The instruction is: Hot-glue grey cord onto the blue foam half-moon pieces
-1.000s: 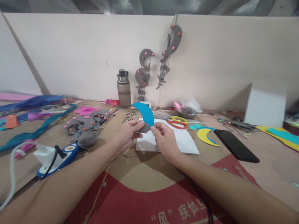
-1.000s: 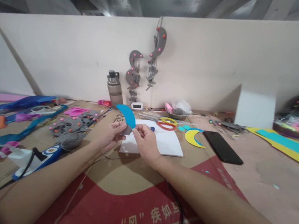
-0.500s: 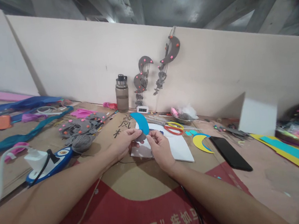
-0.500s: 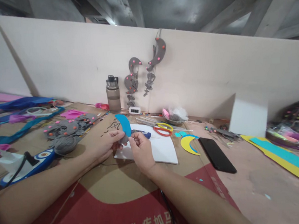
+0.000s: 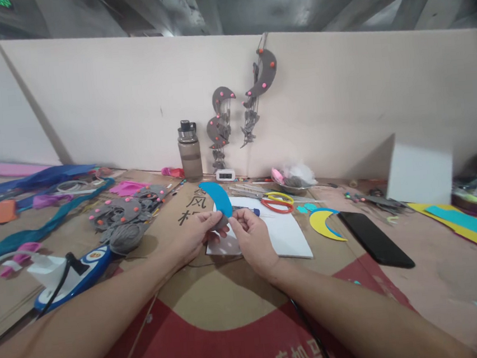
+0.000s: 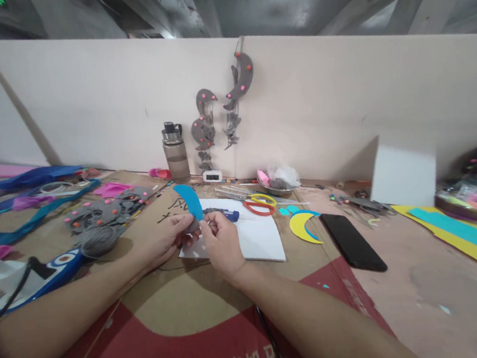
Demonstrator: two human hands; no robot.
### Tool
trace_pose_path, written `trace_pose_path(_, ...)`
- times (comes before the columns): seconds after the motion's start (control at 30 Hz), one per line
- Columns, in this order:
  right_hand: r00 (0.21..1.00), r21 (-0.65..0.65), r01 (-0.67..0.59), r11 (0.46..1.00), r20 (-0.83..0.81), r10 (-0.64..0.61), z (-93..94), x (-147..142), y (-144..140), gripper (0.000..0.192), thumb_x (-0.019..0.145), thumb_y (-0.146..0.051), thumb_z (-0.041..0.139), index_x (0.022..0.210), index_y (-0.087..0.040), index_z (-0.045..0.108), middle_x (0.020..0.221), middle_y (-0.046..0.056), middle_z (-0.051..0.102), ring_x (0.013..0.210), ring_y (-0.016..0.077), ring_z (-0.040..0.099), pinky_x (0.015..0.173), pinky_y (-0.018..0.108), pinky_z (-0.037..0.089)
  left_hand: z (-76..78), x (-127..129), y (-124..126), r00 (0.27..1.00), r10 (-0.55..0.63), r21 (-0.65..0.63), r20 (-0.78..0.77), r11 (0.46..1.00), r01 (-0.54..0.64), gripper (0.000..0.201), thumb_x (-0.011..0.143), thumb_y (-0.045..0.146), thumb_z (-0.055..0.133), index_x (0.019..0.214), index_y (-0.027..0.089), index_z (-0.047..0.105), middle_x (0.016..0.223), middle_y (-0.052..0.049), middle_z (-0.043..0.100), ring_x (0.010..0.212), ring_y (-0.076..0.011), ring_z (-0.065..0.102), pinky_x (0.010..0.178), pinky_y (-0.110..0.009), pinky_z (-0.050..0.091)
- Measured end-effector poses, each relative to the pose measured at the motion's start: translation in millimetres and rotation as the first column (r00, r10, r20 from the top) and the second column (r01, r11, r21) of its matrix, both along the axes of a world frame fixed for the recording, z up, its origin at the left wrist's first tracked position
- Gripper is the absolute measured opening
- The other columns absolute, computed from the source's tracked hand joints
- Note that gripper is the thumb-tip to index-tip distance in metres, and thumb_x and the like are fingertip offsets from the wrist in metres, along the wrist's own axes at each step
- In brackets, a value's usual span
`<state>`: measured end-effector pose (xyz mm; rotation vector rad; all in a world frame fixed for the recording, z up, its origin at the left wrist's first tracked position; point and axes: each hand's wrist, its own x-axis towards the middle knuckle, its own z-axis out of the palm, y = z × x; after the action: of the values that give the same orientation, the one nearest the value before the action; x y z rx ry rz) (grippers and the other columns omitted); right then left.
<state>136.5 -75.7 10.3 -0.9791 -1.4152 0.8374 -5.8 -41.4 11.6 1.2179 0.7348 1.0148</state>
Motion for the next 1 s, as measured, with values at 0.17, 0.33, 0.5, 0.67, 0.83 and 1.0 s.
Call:
trace_pose_path(0.17, 0.998, -0.011, -0.037, 0.999, -0.041, 0.037, 3.6, -0.2, -2.7, 0.013, 0.082, -0.033, 0.051, 0.079, -0.021, 0.049, 0.059, -0.004, 0.055, 0.053, 0.0115, 0.052, 0.051, 0.024, 0.039, -0.6, 0.4, -3.4, 0.994, -0.02, 0.055, -0.111, 0.998, 0.026, 0.036, 0.067, 0.048, 0.069, 0.063, 0.013, 0.063, 0.057, -0.003, 0.06, 0.044, -0.008, 0.049, 0.042, -0.019, 0.033)
trace_pose_path(0.33, 0.998, -0.01, -0.05, 0.999, -0.037, 0.05, 2.9, -0.6, -1.3, 0.013, 0.081, -0.033, 0.051, 0.078, -0.021, 0.049, 0.06, -0.004, 0.055, 0.054, 0.0114, 0.051, 0.052, 0.024, 0.04, -3.3, -0.7, -2.5, 0.978, 0.007, 0.06, -0.21, 0.998, 0.006, 0.035, 0.07, 0.046, 0.067, 0.061, 0.014, 0.059, 0.053, -0.001, 0.056, 0.04, -0.006, 0.044, 0.041, -0.019, 0.028)
trace_pose_path(0.5, 0.999, 0.006, 0.034, 0.999, 0.024, -0.034, -1.0, 0.3, 2.6, 0.015, 0.08, -0.035, 0.052, 0.078, -0.02, 0.052, 0.064, -0.003, 0.054, 0.057, 0.011, 0.047, 0.054, 0.023, 0.038, -3.0, 1.2, -4.1, 0.968, 0.073, 0.057, -0.242, 0.997, -0.061, 0.038, 0.07, 0.048, 0.066, 0.059, 0.015, 0.051, 0.047, 0.004, 0.048, 0.037, -0.004, 0.035, 0.037, -0.019, 0.019)
trace_pose_path(0.67, 0.997, 0.033, 0.065, 0.997, 0.047, -0.067, -3.5, 0.7, 4.1, 0.016, 0.079, -0.035, 0.052, 0.078, -0.019, 0.052, 0.066, -0.003, 0.052, 0.058, 0.0112, 0.045, 0.055, 0.023, 0.037, -6.0, 1.6, -3.2, 0.969, 0.069, 0.088, -0.238, 0.995, -0.05, 0.041, 0.069, 0.051, 0.065, 0.06, 0.017, 0.043, 0.043, 0.008, 0.037, 0.037, -0.0042, 0.029, 0.037, -0.019, 0.018)
trace_pose_path(0.83, 0.993, 0.061, 0.084, 0.995, 0.083, -0.089, -2.5, 1.9, 2.3, 0.015, 0.079, -0.034, 0.05, 0.077, -0.019, 0.052, 0.061, -0.004, 0.049, 0.055, 0.0107, 0.041, 0.053, 0.023, 0.035, -4.9, 1.8, -3.1, 0.969, 0.061, 0.11, -0.238, 0.993, -0.036, 0.04, 0.068, 0.052, 0.065, 0.066, 0.016, 0.047, 0.047, 0.006, 0.042, 0.039, -0.0051, 0.034, 0.038, -0.019, 0.022)
trace_pose_path(1.0, 0.993, 0.067, 0.084, 0.994, 0.072, -0.088, -1.0, 2.0, 1.4, 0.014, 0.08, -0.033, 0.05, 0.077, -0.019, 0.052, 0.062, -0.004, 0.049, 0.055, 0.0103, 0.042, 0.053, 0.023, 0.035, -3.3, 2.5, -4.8, 0.961, 0.073, 0.079, -0.268, 0.995, -0.053, 0.041, 0.068, 0.053, 0.064, 0.066, 0.016, 0.046, 0.048, 0.006, 0.044, 0.039, -0.0051, 0.035, 0.038, -0.018, 0.021)
